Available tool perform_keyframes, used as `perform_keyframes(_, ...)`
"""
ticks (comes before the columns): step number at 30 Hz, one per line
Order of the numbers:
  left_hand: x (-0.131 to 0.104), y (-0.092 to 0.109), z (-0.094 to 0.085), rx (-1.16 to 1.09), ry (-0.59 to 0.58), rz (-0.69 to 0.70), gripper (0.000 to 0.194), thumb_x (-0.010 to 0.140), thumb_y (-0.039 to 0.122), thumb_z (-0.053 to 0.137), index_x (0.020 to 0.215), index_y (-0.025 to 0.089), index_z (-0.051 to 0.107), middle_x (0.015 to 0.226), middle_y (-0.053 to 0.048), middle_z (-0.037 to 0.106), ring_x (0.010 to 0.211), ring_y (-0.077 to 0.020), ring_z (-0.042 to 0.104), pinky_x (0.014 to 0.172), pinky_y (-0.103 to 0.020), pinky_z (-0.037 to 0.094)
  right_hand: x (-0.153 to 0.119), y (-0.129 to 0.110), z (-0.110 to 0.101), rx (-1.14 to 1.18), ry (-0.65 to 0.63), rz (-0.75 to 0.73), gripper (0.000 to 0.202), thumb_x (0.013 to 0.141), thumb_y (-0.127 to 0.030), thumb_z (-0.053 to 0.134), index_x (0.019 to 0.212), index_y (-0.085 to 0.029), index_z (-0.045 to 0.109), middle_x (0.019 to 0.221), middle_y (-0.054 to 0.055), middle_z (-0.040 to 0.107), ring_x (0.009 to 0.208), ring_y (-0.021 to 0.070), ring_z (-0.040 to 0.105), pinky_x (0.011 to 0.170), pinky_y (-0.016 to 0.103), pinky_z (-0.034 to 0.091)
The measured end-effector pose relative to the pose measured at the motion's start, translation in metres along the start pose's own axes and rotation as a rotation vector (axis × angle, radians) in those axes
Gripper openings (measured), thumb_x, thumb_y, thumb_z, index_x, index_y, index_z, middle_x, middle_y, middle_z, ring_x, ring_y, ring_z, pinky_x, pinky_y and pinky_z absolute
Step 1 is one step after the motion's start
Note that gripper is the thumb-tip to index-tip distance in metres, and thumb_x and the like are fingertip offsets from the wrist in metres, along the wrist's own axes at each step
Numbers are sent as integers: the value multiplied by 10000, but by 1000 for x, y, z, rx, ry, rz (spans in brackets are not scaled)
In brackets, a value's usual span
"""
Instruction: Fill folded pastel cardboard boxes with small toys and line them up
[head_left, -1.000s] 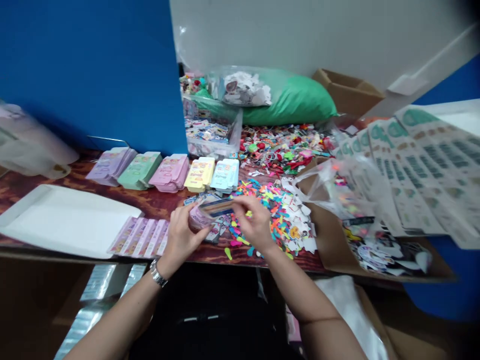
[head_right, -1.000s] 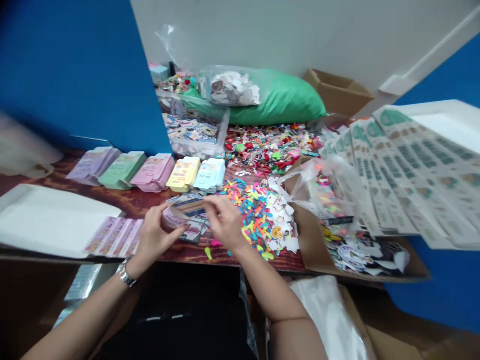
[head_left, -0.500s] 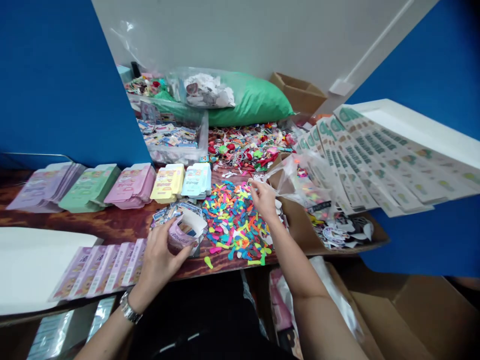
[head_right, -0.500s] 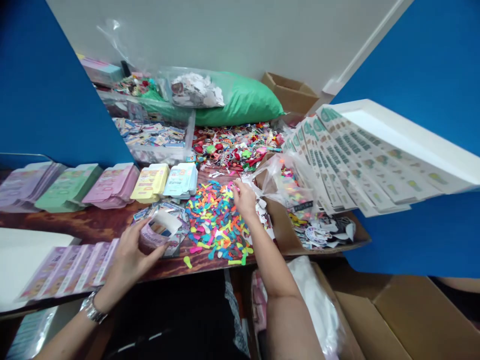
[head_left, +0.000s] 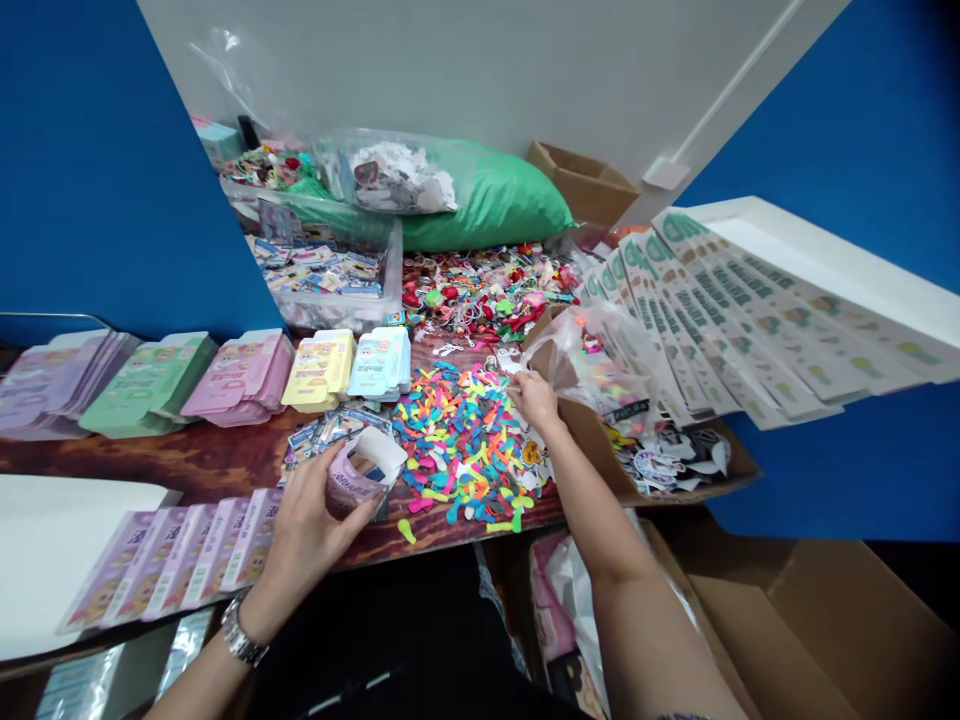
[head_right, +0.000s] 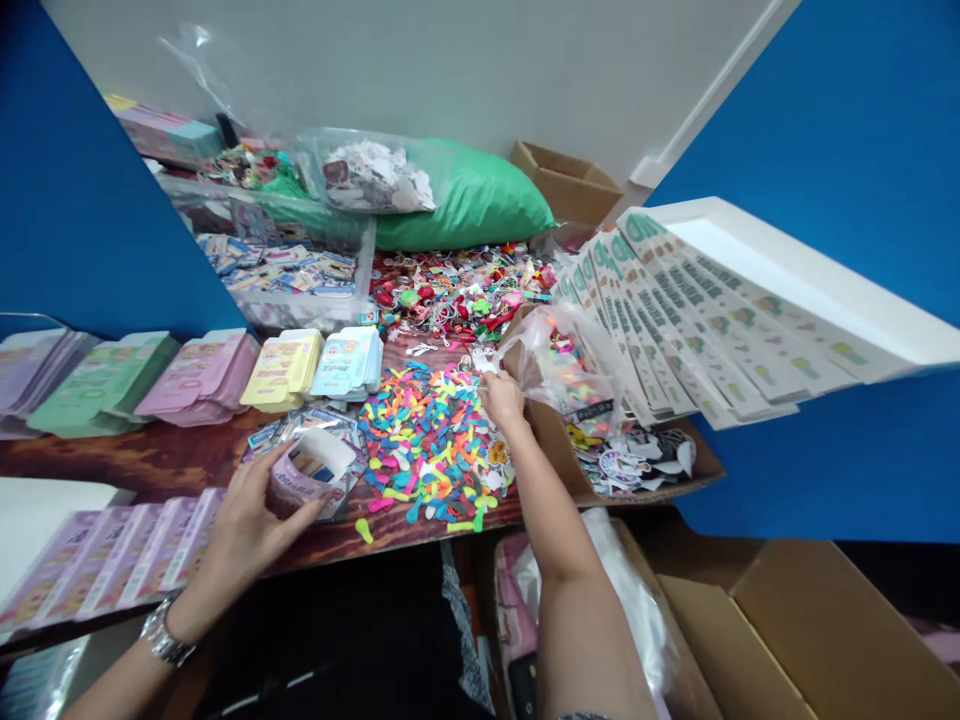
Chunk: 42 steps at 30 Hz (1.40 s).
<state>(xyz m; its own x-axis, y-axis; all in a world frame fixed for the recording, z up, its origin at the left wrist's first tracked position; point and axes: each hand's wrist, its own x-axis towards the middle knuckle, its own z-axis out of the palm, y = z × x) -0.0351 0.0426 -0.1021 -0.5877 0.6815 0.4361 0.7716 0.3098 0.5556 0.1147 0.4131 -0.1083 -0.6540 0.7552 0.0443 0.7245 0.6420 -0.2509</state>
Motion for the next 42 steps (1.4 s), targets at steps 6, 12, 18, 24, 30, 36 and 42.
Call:
perform_keyframes(6, 1, 2, -2, 0, 1, 10, 690, 809, 482, 664, 1369, 157, 425, 1218, -148, 581, 1101, -309, 572, 938, -434, 467, -2, 6, -15, 253, 94, -51, 193, 848, -346, 606, 926, -175, 652, 809, 28, 695, 732, 166, 636, 694, 242, 431)
perform_keyframes(12, 1, 5, 1, -16, -11, 13, 696, 794, 465, 685, 1368, 170, 427, 1244, -142, 572, 1126, -303, 566, 940, -425, 472, -6, -1, -22, 442, 140, -84, 311, 874, -457, 523, 885, -167, 634, 715, 25, 658, 613, 144, 585, 594, 233, 418)
perform_keyframes(18, 1, 4, -1, -25, 0, 6, 689, 792, 459, 691, 1358, 165, 432, 1233, -144, 574, 1120, -294, 569, 950, -420, 473, -9, -20, -1, 555, -25, -203, 350, 890, -444, 484, 1061, -162, 604, 709, -3, 606, 606, 130, 565, 563, 220, 425)
perform_keyframes(24, 1, 7, 0, -36, -13, -20, 693, 779, 464, 699, 1346, 164, 439, 1208, -137, 579, 1108, -292, 573, 952, -425, 470, -9, -58, 16, 489, -221, -362, 310, 860, -376, 596, 1078, -162, 648, 691, -26, 585, 595, 111, 514, 564, 206, 388)
perform_keyframes(30, 0, 10, 1, -37, -31, -38, 684, 779, 415, 698, 1357, 176, 423, 1242, -132, 570, 1134, -289, 559, 970, -426, 461, -5, -90, 30, 296, -271, -427, 259, 842, -242, 643, 1090, -167, 655, 901, 40, 672, 784, 159, 579, 699, 230, 397)
perform_keyframes(36, 2, 11, 4, -38, -34, -52, 668, 786, 431, 690, 1345, 176, 429, 1221, -133, 581, 1107, -283, 572, 949, -421, 476, -10, -99, 21, 174, -250, -479, 191, 901, -252, 558, 751, -162, 632, 723, 36, 599, 710, 164, 518, 654, 246, 330)
perform_keyframes(42, 6, 7, 15, 27, -14, -62, 671, 791, 443, 680, 1342, 144, 442, 1205, -147, 589, 1111, -300, 564, 962, -434, 469, -28, -108, -28, 308, -221, -528, 257, 956, -331, 484, 834, -168, 641, 729, -2, 590, 669, 122, 500, 616, 218, 322)
